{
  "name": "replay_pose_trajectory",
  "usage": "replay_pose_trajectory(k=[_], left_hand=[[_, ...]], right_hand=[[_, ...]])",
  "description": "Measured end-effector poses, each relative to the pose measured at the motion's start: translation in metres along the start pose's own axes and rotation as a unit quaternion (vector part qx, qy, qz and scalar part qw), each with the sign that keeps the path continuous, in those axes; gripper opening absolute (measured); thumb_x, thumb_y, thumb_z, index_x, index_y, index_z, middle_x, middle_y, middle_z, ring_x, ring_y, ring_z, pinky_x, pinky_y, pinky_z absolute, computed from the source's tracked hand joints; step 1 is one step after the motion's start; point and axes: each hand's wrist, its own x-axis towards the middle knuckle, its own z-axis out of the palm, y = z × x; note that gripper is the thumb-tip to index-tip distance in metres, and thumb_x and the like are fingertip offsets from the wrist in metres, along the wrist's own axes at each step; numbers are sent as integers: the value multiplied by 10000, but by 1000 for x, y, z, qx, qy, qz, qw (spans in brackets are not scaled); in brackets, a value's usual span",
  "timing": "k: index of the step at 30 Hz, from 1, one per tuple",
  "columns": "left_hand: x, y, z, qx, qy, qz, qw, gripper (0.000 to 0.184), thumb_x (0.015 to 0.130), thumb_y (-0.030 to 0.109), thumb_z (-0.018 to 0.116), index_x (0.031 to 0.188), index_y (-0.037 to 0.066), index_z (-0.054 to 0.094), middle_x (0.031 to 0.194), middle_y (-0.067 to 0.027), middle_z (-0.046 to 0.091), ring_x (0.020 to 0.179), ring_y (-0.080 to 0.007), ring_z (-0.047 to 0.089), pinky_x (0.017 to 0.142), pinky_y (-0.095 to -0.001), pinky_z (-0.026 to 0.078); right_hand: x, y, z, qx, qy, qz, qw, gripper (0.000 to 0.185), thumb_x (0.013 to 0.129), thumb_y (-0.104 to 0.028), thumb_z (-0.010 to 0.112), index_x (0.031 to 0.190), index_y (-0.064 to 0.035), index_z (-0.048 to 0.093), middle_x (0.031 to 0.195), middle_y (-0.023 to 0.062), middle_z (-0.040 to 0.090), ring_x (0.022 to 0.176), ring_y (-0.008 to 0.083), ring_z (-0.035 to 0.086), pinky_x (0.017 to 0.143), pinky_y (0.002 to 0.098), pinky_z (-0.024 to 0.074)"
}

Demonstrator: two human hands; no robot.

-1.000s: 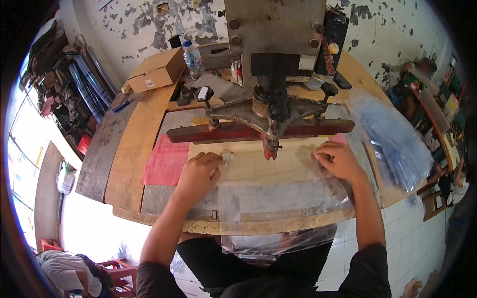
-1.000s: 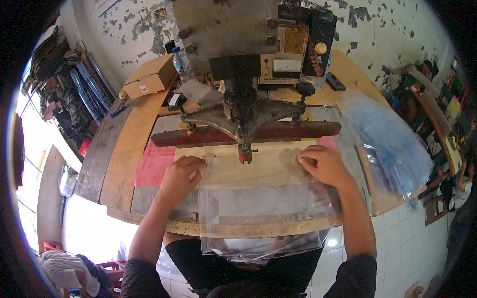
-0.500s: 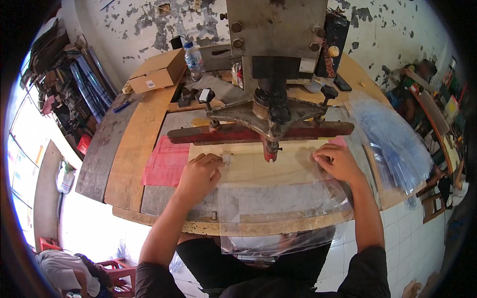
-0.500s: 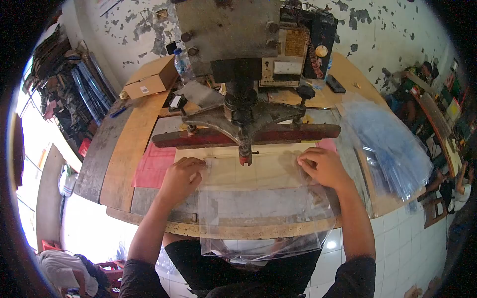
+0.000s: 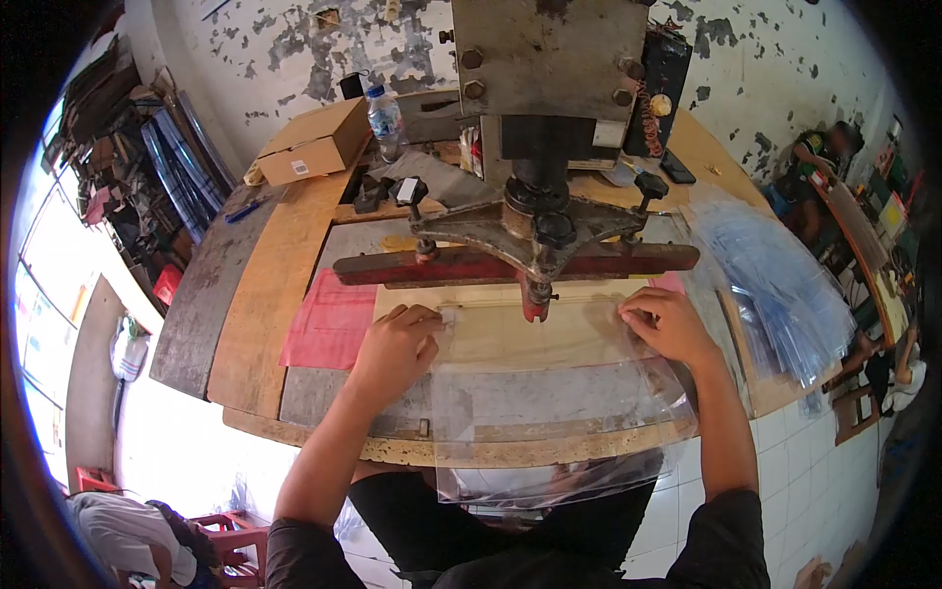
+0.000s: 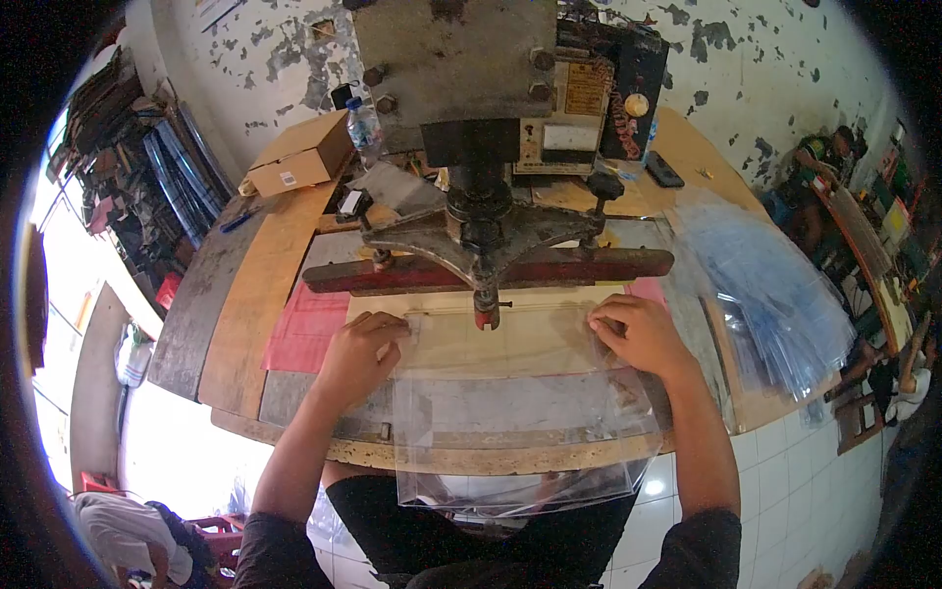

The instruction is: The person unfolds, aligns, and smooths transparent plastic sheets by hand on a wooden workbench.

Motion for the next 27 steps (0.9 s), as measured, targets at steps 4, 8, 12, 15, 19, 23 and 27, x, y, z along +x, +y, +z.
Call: replay_pose_trajectory(k=[4,8,12,15,19,23,27], left_hand=[[0,1,0,1,1,-7,1000,227,889,39,683,1088,59,790,1161,-92,764,1037,-325,727,924,-440,610],[-2,-1,1,1,3,1,1000,232,884,39,683,1089,61,789,1159,-91,763,1033,-326,728,920,-439,612],[-1,-1,2,0,-3,-10,1000,203,882,51,689,1060,43,786,1163,-79,754,1066,-317,702,938,-438,600],[-1,1,0,2,1,-4,1000,237,885,41,683,1094,68,792,1159,-92,763,1041,-330,723,922,-442,611],[-1,0,1,3,-2,-12,1000,235,888,34,684,1094,67,794,1162,-91,763,1049,-325,722,929,-438,610],[0,2,-1,-5,-8,-15,1000,228,893,21,686,1088,63,795,1165,-88,765,1058,-320,722,935,-433,608],[-1,1,1,-9,1,-9,1000,179,881,48,693,1037,42,781,1134,-76,757,1047,-313,701,940,-434,597]], right_hand=[[1,0,0,-6,-4,1,1000,153,971,-196,751,1012,-57,800,1038,96,796,965,315,753,852,419,595],[-1,2,2,13,4,1,1000,141,967,-186,756,1012,-58,797,1030,97,792,949,316,747,842,420,588],[0,6,3,14,1,5,1000,137,963,-180,759,1013,-57,794,1023,96,790,940,318,745,839,421,584],[-2,2,2,20,-2,14,1000,138,962,-181,758,1012,-57,794,1022,92,789,939,317,745,837,418,586],[-1,3,2,14,6,5,1000,134,962,-182,758,1011,-63,796,1027,87,789,937,314,746,831,418,586],[-1,2,1,18,0,17,1000,135,963,-184,759,1015,-67,799,1030,84,791,934,308,747,827,416,586],[-1,3,2,13,1,9,1000,139,962,-185,761,1019,-66,802,1031,82,791,929,304,747,822,412,586]])
